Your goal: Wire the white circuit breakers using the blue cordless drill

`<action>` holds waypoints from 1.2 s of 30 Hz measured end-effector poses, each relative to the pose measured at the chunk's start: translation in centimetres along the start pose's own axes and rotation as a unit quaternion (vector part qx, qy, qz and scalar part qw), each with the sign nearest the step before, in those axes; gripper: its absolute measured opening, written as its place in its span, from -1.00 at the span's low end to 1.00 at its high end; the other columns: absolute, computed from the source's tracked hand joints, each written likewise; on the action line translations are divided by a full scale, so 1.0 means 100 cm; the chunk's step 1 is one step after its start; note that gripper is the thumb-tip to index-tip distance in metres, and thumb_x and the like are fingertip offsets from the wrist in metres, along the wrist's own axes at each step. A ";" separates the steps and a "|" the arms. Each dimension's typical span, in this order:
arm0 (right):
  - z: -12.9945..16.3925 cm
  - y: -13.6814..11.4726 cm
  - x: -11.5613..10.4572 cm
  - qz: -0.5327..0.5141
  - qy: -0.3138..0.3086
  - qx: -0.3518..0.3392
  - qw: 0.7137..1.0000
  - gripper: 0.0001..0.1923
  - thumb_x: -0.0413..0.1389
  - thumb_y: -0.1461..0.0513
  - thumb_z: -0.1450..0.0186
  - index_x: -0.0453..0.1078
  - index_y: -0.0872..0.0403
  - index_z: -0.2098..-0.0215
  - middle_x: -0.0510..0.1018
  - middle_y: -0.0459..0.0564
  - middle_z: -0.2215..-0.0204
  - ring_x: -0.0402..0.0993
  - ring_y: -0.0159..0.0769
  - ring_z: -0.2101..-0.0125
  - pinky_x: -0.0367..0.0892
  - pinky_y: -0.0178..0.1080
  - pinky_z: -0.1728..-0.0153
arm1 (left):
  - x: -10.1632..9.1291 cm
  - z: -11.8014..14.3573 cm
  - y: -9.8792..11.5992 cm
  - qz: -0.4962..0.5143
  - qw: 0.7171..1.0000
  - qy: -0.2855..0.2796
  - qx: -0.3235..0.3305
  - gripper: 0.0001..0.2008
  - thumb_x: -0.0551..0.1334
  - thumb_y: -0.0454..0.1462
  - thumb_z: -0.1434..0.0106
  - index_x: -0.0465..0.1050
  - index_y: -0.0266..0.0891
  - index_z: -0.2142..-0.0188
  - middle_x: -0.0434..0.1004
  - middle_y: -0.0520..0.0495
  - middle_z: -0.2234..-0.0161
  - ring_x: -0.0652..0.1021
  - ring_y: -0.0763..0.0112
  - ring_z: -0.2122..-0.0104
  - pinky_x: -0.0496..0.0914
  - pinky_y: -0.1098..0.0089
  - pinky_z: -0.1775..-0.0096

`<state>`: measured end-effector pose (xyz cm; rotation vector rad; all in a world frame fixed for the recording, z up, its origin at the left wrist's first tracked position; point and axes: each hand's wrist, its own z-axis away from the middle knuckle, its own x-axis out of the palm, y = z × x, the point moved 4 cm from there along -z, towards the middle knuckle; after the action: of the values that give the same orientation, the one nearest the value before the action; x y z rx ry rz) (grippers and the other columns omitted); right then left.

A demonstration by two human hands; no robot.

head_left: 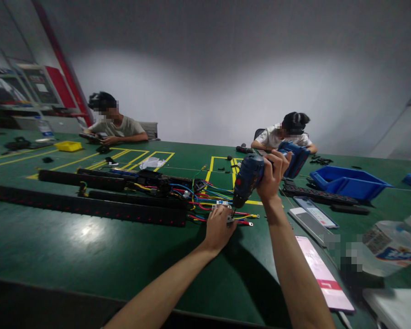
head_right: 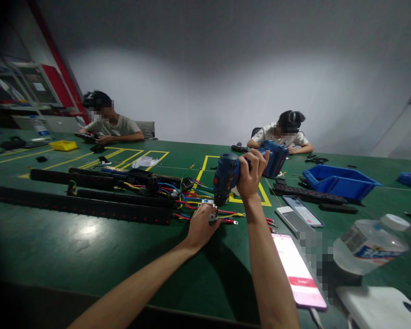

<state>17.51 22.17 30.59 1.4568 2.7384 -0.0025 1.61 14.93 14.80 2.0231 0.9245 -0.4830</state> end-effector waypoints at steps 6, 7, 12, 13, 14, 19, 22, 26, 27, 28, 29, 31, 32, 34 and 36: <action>-0.003 -0.006 -0.002 0.019 0.008 -0.021 1.000 -0.83 -0.02 0.25 -0.42 0.39 -0.04 0.10 0.48 -0.01 0.11 0.28 -0.13 -0.17 0.05 0.21 -0.29 | 0.002 0.000 0.000 -0.009 1.000 -0.003 -0.005 -0.78 0.37 -0.27 -0.21 0.42 -0.10 0.16 0.48 -0.03 0.14 0.48 0.21 0.07 0.38 0.22 0.00; -0.003 -0.006 -0.003 0.016 0.011 -0.023 1.000 -0.83 -0.02 0.26 -0.42 0.39 -0.04 0.10 0.48 -0.01 0.11 0.28 -0.13 -0.17 0.04 0.21 -0.30 | 0.002 0.000 0.000 -0.010 1.000 -0.003 -0.007 -0.78 0.37 -0.27 -0.21 0.42 -0.11 0.16 0.48 -0.03 0.14 0.48 0.21 0.07 0.38 0.22 0.00; -0.002 -0.001 0.001 0.018 -0.013 -0.003 1.000 -0.81 -0.05 0.24 -0.42 0.39 -0.04 0.13 0.47 0.00 0.11 0.27 -0.09 -0.19 0.00 0.24 -0.31 | 0.000 0.000 0.001 -0.008 1.000 -0.011 -0.001 -0.79 0.36 -0.27 -0.22 0.42 -0.11 0.16 0.48 -0.05 0.13 0.48 0.20 0.06 0.37 0.20 -0.02; -0.001 0.000 0.002 0.019 -0.022 0.003 1.000 -0.81 -0.05 0.24 -0.42 0.40 -0.04 0.13 0.47 0.01 0.11 0.27 -0.08 -0.19 0.00 0.25 -0.31 | 0.000 0.000 0.001 -0.008 1.000 -0.010 0.000 -0.79 0.36 -0.27 -0.22 0.42 -0.11 0.16 0.49 -0.05 0.12 0.48 0.19 0.05 0.38 0.20 -0.02; -0.001 0.000 0.003 0.019 -0.029 0.008 0.999 -0.81 -0.04 0.23 -0.41 0.40 -0.04 0.13 0.47 0.01 0.11 0.26 -0.07 -0.20 0.00 0.25 -0.30 | -0.001 0.000 0.001 -0.008 1.000 -0.008 0.001 -0.79 0.36 -0.28 -0.22 0.42 -0.11 0.16 0.49 -0.05 0.12 0.48 0.19 0.05 0.38 0.20 -0.01; -0.002 -0.002 0.002 0.004 -0.027 0.010 1.000 -0.80 -0.04 0.25 -0.40 0.41 -0.05 0.13 0.48 0.00 0.09 0.26 -0.08 -0.19 0.00 0.24 -0.31 | -0.001 0.000 0.001 -0.005 1.000 -0.012 -0.006 -0.80 0.35 -0.30 -0.21 0.42 -0.11 0.18 0.49 -0.04 0.13 0.48 0.19 0.05 0.38 0.20 -0.02; -0.002 -0.003 0.001 0.018 -0.033 0.009 0.999 -0.81 -0.04 0.23 -0.41 0.41 -0.04 0.14 0.48 0.02 0.10 0.29 -0.10 -0.17 -0.04 0.23 -0.33 | -0.001 0.000 0.002 -0.002 1.000 -0.014 -0.013 -0.81 0.36 -0.30 -0.21 0.42 -0.11 0.19 0.49 -0.04 0.13 0.48 0.19 0.05 0.38 0.20 -0.02; -0.003 -0.003 -0.001 0.033 -0.026 -0.001 0.999 -0.82 -0.03 0.23 -0.42 0.40 -0.03 0.14 0.49 0.02 0.11 0.32 -0.12 -0.15 -0.05 0.22 -0.33 | -0.001 -0.001 0.002 -0.003 1.000 -0.019 -0.014 -0.80 0.36 -0.29 -0.21 0.42 -0.11 0.18 0.49 -0.05 0.13 0.49 0.19 0.05 0.38 0.19 -0.01; -0.003 -0.003 -0.001 0.033 -0.021 -0.006 0.999 -0.83 -0.03 0.23 -0.42 0.40 -0.03 0.13 0.49 0.02 0.10 0.32 -0.12 -0.15 -0.04 0.21 -0.33 | -0.001 -0.001 0.002 -0.002 1.000 -0.019 -0.014 -0.79 0.36 -0.29 -0.21 0.42 -0.11 0.18 0.49 -0.05 0.13 0.49 0.19 0.06 0.38 0.19 -0.01; -0.002 -0.002 -0.002 0.031 -0.016 -0.011 0.999 -0.83 -0.02 0.23 -0.42 0.40 -0.02 0.12 0.50 0.02 0.10 0.32 -0.12 -0.15 -0.04 0.21 -0.33 | -0.001 0.000 0.002 -0.002 1.000 -0.018 -0.014 -0.79 0.36 -0.29 -0.21 0.42 -0.11 0.18 0.49 -0.05 0.13 0.49 0.19 0.06 0.38 0.19 -0.01; -0.002 -0.001 -0.002 0.028 -0.014 -0.014 0.999 -0.84 -0.01 0.23 -0.42 0.40 -0.02 0.12 0.50 0.02 0.09 0.32 -0.12 -0.15 -0.03 0.21 -0.33 | -0.001 0.000 0.002 -0.002 1.000 -0.017 -0.013 -0.80 0.36 -0.29 -0.21 0.42 -0.11 0.18 0.49 -0.05 0.14 0.49 0.19 0.06 0.38 0.19 -0.01; -0.001 0.001 -0.001 0.023 -0.016 -0.013 1.000 -0.83 -0.01 0.23 -0.41 0.40 -0.02 0.11 0.50 0.02 0.08 0.32 -0.11 -0.16 -0.04 0.22 -0.32 | -0.001 0.000 0.002 -0.002 1.000 -0.017 -0.011 -0.80 0.36 -0.28 -0.22 0.42 -0.12 0.18 0.49 -0.06 0.14 0.48 0.19 0.06 0.38 0.19 0.00; -0.001 0.002 0.000 0.019 -0.018 -0.011 1.000 -0.83 -0.01 0.23 -0.41 0.40 -0.02 0.11 0.50 0.02 0.08 0.31 -0.10 -0.17 -0.04 0.23 -0.32 | -0.001 0.000 0.002 -0.002 1.000 -0.016 -0.011 -0.80 0.35 -0.29 -0.22 0.42 -0.12 0.18 0.49 -0.06 0.14 0.48 0.19 0.06 0.38 0.19 0.00; -0.001 0.003 0.001 0.012 -0.021 -0.011 1.000 -0.82 -0.02 0.23 -0.41 0.41 -0.03 0.10 0.51 0.01 0.06 0.30 -0.10 -0.18 -0.03 0.23 -0.32 | -0.001 0.000 0.002 -0.002 1.000 -0.015 -0.013 -0.80 0.36 -0.30 -0.21 0.42 -0.11 0.18 0.49 -0.06 0.13 0.48 0.19 0.06 0.38 0.19 -0.01; -0.002 0.002 0.000 0.009 -0.019 -0.019 1.000 -0.80 -0.01 0.23 -0.41 0.40 -0.03 0.06 0.50 0.01 0.04 0.30 -0.10 -0.19 -0.03 0.23 -0.32 | -0.001 0.000 0.002 -0.002 1.000 -0.013 -0.013 -0.80 0.36 -0.30 -0.21 0.43 -0.11 0.18 0.49 -0.05 0.12 0.48 0.19 0.05 0.38 0.20 -0.02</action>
<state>17.62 22.30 30.79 1.4556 2.6802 0.0202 1.69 14.82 14.92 1.9860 0.9150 -0.4965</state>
